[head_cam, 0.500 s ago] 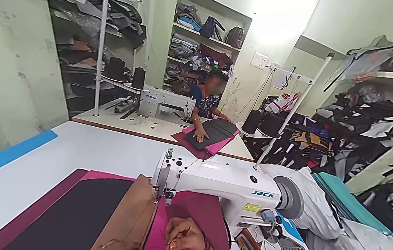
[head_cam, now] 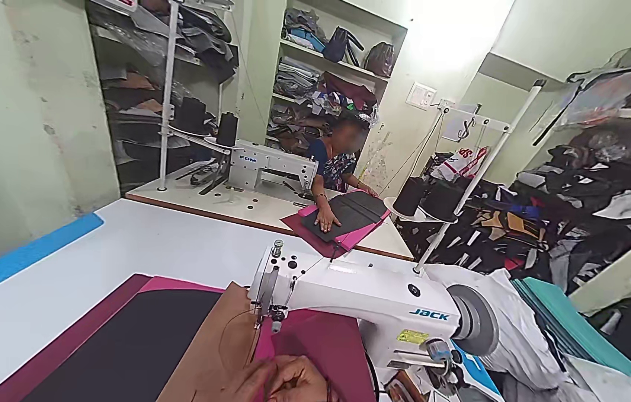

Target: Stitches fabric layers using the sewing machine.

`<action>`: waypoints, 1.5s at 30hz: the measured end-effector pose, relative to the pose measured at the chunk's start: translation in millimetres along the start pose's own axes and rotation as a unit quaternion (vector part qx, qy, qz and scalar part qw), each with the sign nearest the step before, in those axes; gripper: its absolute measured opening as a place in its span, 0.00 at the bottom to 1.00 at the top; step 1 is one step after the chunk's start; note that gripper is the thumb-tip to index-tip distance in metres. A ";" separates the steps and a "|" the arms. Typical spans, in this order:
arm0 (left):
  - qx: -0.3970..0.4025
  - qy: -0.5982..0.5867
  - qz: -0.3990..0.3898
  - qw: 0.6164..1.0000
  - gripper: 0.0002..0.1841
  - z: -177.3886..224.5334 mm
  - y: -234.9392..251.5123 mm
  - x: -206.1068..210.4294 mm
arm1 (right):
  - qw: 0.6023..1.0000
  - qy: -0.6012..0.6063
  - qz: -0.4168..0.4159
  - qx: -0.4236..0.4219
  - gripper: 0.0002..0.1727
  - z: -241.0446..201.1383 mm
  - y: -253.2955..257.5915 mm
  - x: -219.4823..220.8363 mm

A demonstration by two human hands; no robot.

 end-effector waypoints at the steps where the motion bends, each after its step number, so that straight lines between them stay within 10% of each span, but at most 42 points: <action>1: -0.007 -0.003 -0.012 1.000 0.29 1.7 4.1 3.6 | 1.000 -0.013 0.007 0.009 0.08 -2.8 0.1 1.3; 20: 0.008 0.053 0.078 0.996 0.08 -3.9 0.3 -7.6 | 1.000 -0.020 0.009 0.008 0.11 5.5 0.1 -3.9; 45: -0.047 -0.035 0.046 0.997 0.11 -26.2 1.7 -0.7 | 0.999 0.004 0.039 0.032 0.07 5.0 -0.5 -4.6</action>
Point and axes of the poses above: each hand's wrist, its own y-axis towards the middle knuckle, its own x-axis out of the palm, z = x × y, the point moved 6 cm from there along y, towards the middle knuckle, and after that the axes turned 13 degrees about -z, right-handed, at the moved point
